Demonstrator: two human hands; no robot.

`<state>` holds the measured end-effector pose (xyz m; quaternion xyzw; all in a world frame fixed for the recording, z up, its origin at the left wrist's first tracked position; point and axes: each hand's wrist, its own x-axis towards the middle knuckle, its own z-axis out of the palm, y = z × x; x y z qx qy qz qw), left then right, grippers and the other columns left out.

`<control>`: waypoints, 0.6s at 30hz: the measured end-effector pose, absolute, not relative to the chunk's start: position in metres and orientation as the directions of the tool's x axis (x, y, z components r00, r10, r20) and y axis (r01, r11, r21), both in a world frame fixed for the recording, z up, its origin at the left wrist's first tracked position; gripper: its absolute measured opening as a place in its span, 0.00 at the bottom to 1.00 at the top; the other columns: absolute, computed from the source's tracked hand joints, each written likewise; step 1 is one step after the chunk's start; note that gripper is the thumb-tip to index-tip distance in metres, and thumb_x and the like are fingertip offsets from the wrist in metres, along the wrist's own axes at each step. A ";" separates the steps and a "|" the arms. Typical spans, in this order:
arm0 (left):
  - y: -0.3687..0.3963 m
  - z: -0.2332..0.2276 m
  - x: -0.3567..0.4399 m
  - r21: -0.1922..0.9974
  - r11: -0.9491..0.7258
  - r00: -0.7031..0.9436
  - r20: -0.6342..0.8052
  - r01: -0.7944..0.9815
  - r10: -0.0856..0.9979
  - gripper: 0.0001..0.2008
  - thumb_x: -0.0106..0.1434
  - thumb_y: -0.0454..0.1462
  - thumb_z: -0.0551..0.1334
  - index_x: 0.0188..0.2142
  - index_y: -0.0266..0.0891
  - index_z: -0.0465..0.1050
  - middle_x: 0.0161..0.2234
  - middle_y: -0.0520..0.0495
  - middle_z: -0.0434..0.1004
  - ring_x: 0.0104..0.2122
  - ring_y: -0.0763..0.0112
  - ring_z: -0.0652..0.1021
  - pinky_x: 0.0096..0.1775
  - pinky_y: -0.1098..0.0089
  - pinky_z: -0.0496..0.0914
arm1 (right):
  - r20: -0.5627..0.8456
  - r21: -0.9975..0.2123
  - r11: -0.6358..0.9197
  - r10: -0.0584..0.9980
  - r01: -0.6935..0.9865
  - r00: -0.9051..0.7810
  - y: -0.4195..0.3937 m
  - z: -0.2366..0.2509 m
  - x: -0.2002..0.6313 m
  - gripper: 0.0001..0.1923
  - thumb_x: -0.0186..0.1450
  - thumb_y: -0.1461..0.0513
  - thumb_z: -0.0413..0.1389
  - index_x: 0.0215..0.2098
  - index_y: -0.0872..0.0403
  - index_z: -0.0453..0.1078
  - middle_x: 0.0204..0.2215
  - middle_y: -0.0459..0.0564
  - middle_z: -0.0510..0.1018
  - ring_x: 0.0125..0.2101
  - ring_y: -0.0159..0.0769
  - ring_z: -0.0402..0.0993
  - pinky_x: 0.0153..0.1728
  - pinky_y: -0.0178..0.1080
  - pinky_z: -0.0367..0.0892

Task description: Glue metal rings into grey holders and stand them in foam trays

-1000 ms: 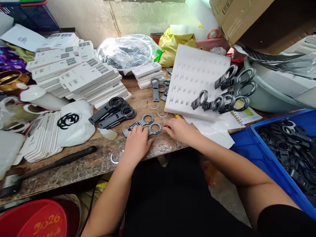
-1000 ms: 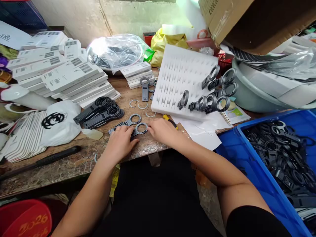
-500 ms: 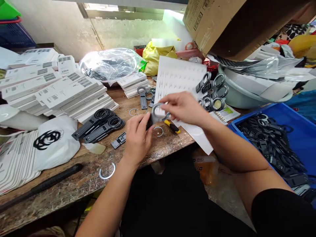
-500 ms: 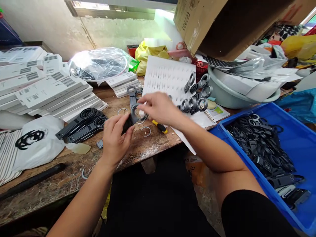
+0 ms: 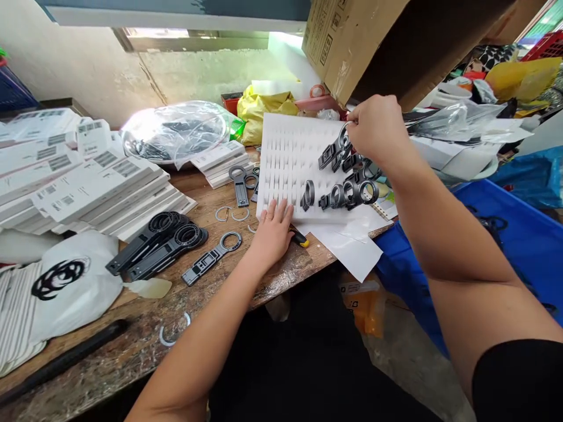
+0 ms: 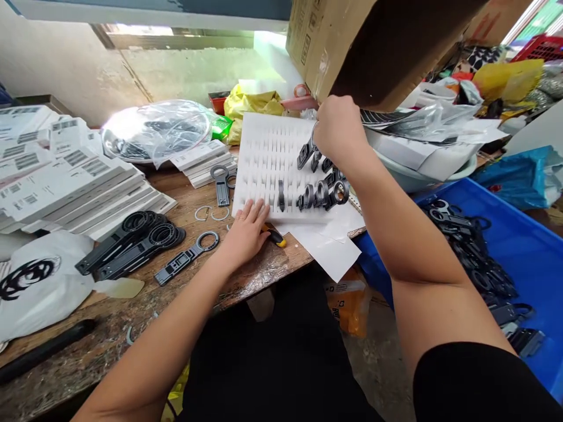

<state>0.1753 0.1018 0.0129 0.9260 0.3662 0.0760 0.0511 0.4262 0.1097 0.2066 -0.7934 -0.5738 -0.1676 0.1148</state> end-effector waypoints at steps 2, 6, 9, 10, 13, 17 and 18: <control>0.104 0.014 0.175 0.153 -0.732 0.728 0.089 0.664 0.679 0.35 0.73 0.37 0.60 0.76 0.32 0.55 0.78 0.32 0.50 0.77 0.37 0.53 0.72 0.36 0.57 | 0.388 0.018 -0.321 0.875 0.947 0.289 0.115 0.206 0.421 0.16 0.68 0.63 0.54 0.48 0.50 0.82 0.48 0.60 0.86 0.54 0.59 0.80 0.56 0.62 0.76; 0.106 0.013 0.176 0.165 -0.732 0.731 0.082 0.661 0.678 0.36 0.73 0.37 0.60 0.76 0.32 0.55 0.78 0.31 0.50 0.77 0.36 0.53 0.72 0.35 0.57 | 0.354 0.067 -0.301 0.898 0.951 0.260 0.132 0.197 0.413 0.14 0.70 0.65 0.55 0.50 0.59 0.80 0.48 0.66 0.84 0.53 0.57 0.80 0.56 0.57 0.75; 0.107 0.012 0.175 0.178 -0.730 0.729 0.083 0.660 0.679 0.36 0.72 0.36 0.61 0.76 0.33 0.55 0.78 0.30 0.50 0.77 0.36 0.53 0.72 0.36 0.57 | 0.326 0.082 -0.306 0.907 0.948 0.265 0.149 0.178 0.412 0.16 0.73 0.61 0.56 0.52 0.64 0.78 0.47 0.68 0.83 0.52 0.55 0.81 0.55 0.52 0.76; 0.107 0.012 0.175 0.183 -0.730 0.730 0.080 0.659 0.679 0.37 0.71 0.36 0.62 0.76 0.33 0.55 0.78 0.30 0.50 0.77 0.36 0.52 0.72 0.36 0.57 | 0.327 0.071 -0.300 0.908 0.951 0.262 0.155 0.171 0.413 0.17 0.75 0.58 0.55 0.52 0.64 0.78 0.47 0.68 0.82 0.52 0.56 0.81 0.54 0.52 0.76; 0.108 0.012 0.175 0.196 -0.733 0.736 0.071 0.652 0.674 0.38 0.71 0.36 0.63 0.76 0.32 0.54 0.78 0.30 0.49 0.77 0.36 0.52 0.72 0.36 0.56 | 0.336 0.033 -0.254 0.914 0.967 0.228 0.166 0.154 0.418 0.25 0.76 0.50 0.52 0.50 0.64 0.78 0.46 0.70 0.81 0.51 0.60 0.82 0.54 0.55 0.76; 0.108 0.013 0.180 0.227 -0.735 0.739 0.082 0.639 0.668 0.38 0.70 0.35 0.64 0.76 0.32 0.55 0.78 0.29 0.50 0.77 0.35 0.52 0.72 0.35 0.55 | 0.358 0.022 -0.247 0.907 0.969 0.223 0.170 0.147 0.421 0.30 0.77 0.47 0.50 0.50 0.66 0.77 0.44 0.70 0.81 0.53 0.58 0.80 0.56 0.55 0.73; 0.107 0.014 0.180 0.246 -0.736 0.740 0.093 0.631 0.666 0.38 0.69 0.35 0.64 0.75 0.32 0.56 0.78 0.29 0.50 0.77 0.35 0.52 0.73 0.36 0.55 | 0.356 0.024 -0.248 0.907 0.968 0.224 0.168 0.149 0.421 0.29 0.77 0.47 0.50 0.51 0.67 0.77 0.44 0.69 0.81 0.54 0.56 0.80 0.56 0.53 0.72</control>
